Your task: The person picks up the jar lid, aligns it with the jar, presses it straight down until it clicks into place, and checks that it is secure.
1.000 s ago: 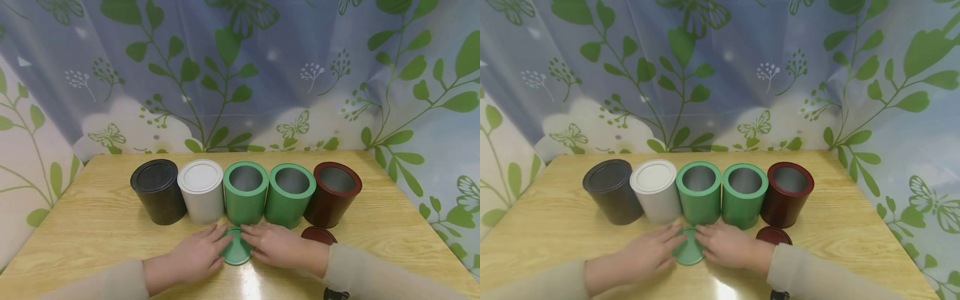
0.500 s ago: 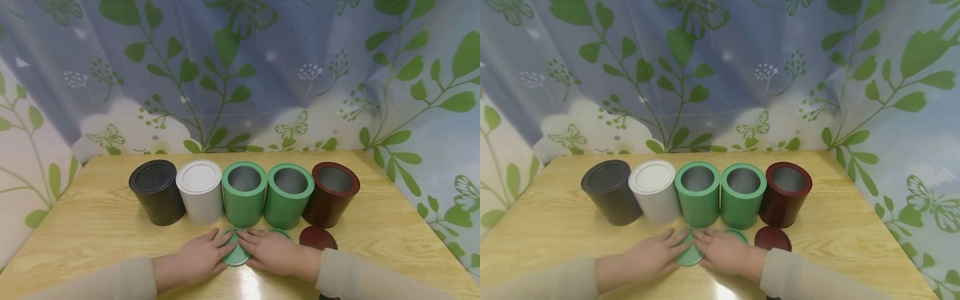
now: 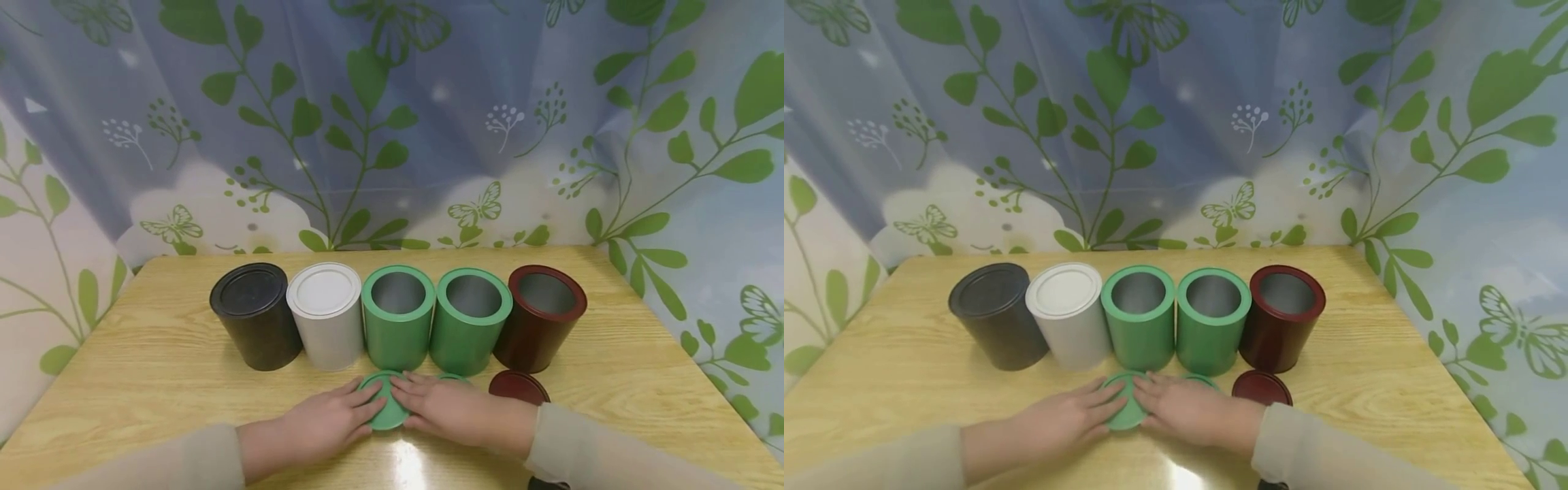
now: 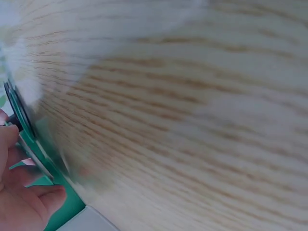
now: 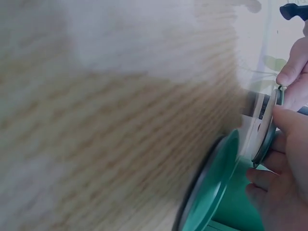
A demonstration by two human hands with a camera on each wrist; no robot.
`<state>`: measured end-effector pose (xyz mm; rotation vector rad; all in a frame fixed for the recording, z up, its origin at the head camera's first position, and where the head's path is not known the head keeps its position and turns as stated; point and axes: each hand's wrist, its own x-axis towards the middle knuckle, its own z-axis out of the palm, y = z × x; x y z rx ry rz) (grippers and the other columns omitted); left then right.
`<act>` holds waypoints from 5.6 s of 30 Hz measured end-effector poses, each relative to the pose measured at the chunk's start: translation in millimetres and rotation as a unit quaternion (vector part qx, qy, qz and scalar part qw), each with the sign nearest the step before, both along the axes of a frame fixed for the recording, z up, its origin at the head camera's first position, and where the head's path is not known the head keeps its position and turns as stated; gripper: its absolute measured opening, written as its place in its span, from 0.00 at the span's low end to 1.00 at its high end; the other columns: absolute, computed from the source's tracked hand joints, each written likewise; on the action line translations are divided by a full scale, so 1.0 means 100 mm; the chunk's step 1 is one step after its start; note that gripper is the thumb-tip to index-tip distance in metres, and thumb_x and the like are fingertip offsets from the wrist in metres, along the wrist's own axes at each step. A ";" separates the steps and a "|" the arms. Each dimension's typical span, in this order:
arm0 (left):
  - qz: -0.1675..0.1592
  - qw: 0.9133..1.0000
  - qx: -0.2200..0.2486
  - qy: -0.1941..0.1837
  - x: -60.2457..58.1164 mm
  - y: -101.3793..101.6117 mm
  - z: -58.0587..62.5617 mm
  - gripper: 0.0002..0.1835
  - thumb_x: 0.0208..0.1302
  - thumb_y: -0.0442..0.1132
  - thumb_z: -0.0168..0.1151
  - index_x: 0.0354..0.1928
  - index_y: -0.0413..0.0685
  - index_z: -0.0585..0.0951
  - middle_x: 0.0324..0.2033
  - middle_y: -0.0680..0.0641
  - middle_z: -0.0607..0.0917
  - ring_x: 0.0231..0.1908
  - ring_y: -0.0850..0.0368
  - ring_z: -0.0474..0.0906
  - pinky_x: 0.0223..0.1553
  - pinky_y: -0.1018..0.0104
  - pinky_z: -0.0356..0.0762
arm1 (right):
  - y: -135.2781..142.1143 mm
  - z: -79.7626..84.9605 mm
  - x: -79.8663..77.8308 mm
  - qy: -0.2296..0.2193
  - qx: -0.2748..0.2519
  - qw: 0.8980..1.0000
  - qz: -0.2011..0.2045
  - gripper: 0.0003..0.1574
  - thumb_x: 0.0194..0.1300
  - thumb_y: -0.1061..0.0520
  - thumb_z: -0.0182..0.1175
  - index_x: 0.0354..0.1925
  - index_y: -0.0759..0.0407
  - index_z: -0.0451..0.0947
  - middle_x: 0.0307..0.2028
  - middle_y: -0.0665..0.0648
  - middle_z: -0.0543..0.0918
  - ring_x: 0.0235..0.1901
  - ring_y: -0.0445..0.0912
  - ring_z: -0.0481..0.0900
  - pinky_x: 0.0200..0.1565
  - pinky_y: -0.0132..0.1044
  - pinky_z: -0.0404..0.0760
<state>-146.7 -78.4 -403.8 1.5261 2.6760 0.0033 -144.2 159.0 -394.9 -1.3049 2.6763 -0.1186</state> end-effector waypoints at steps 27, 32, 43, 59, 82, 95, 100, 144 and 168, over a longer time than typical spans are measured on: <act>-0.015 0.995 0.095 0.034 0.06 0.01 0.22 0.24 0.71 0.44 0.50 0.63 0.39 0.69 0.64 0.40 0.67 0.62 0.37 0.62 0.58 0.53 0.67 | 0.14 0.27 0.13 0.075 -0.053 0.996 0.019 0.32 0.73 0.46 0.45 0.64 0.66 0.65 0.64 0.60 0.66 0.63 0.54 0.64 0.59 0.44 0.68; -0.022 0.993 0.104 0.048 0.07 0.01 0.26 0.24 0.71 0.44 0.50 0.63 0.39 0.70 0.63 0.40 0.68 0.62 0.37 0.62 0.58 0.54 0.66 | 0.15 0.33 0.15 0.082 -0.052 0.995 0.019 0.32 0.73 0.46 0.45 0.64 0.66 0.66 0.64 0.60 0.66 0.63 0.54 0.64 0.59 0.43 0.68; -0.032 0.987 0.127 0.089 0.09 0.01 0.38 0.23 0.68 0.44 0.53 0.62 0.40 0.72 0.62 0.40 0.70 0.62 0.38 0.63 0.59 0.55 0.66 | 0.17 0.46 0.18 0.129 -0.063 0.989 0.028 0.32 0.69 0.47 0.52 0.62 0.66 0.67 0.63 0.61 0.68 0.62 0.54 0.66 0.57 0.42 0.71; -0.033 0.986 0.136 0.085 0.09 0.01 0.56 0.25 0.67 0.42 0.56 0.62 0.39 0.71 0.63 0.41 0.69 0.63 0.38 0.61 0.59 0.54 0.65 | 0.20 0.62 0.17 0.160 -0.082 0.983 0.031 0.33 0.66 0.48 0.57 0.62 0.65 0.69 0.63 0.60 0.68 0.62 0.52 0.66 0.55 0.42 0.72; -0.047 0.979 0.157 0.124 0.04 -0.01 0.79 0.24 0.67 0.41 0.56 0.62 0.37 0.71 0.62 0.39 0.69 0.62 0.38 0.63 0.58 0.54 0.67 | 0.21 0.85 0.14 0.182 -0.100 0.978 0.037 0.32 0.67 0.48 0.56 0.62 0.66 0.68 0.63 0.61 0.68 0.62 0.52 0.65 0.54 0.42 0.73; -0.039 0.986 0.131 0.094 -0.12 0.03 0.85 0.25 0.69 0.42 0.54 0.64 0.37 0.68 0.64 0.39 0.67 0.63 0.39 0.61 0.60 0.54 0.64 | 0.24 0.90 -0.05 0.122 -0.095 0.988 0.029 0.33 0.69 0.47 0.52 0.64 0.65 0.65 0.65 0.61 0.65 0.64 0.53 0.63 0.54 0.43 0.73; -0.038 0.989 0.119 0.079 -0.23 0.06 0.88 0.25 0.70 0.42 0.52 0.65 0.38 0.67 0.64 0.39 0.66 0.64 0.38 0.59 0.61 0.53 0.62 | 0.27 0.91 -0.15 0.100 -0.084 0.991 0.019 0.34 0.70 0.46 0.50 0.66 0.64 0.63 0.66 0.60 0.63 0.65 0.53 0.61 0.57 0.46 0.70; -0.017 1.000 0.010 0.017 -0.84 0.15 1.03 0.25 0.74 0.46 0.41 0.69 0.44 0.60 0.68 0.44 0.59 0.68 0.43 0.51 0.66 0.55 0.53 | 0.25 1.02 -0.66 0.020 -0.019 0.999 -0.031 0.33 0.73 0.48 0.46 0.68 0.64 0.58 0.68 0.62 0.58 0.68 0.54 0.53 0.63 0.49 0.60; 0.019 0.998 0.036 0.054 -0.88 0.27 0.98 0.25 0.74 0.47 0.41 0.66 0.42 0.66 0.66 0.39 0.63 0.66 0.45 0.57 0.65 0.55 0.56 | 0.16 1.05 -0.67 0.002 0.005 0.996 -0.085 0.35 0.75 0.45 0.40 0.69 0.65 0.53 0.70 0.63 0.50 0.69 0.54 0.50 0.65 0.49 0.57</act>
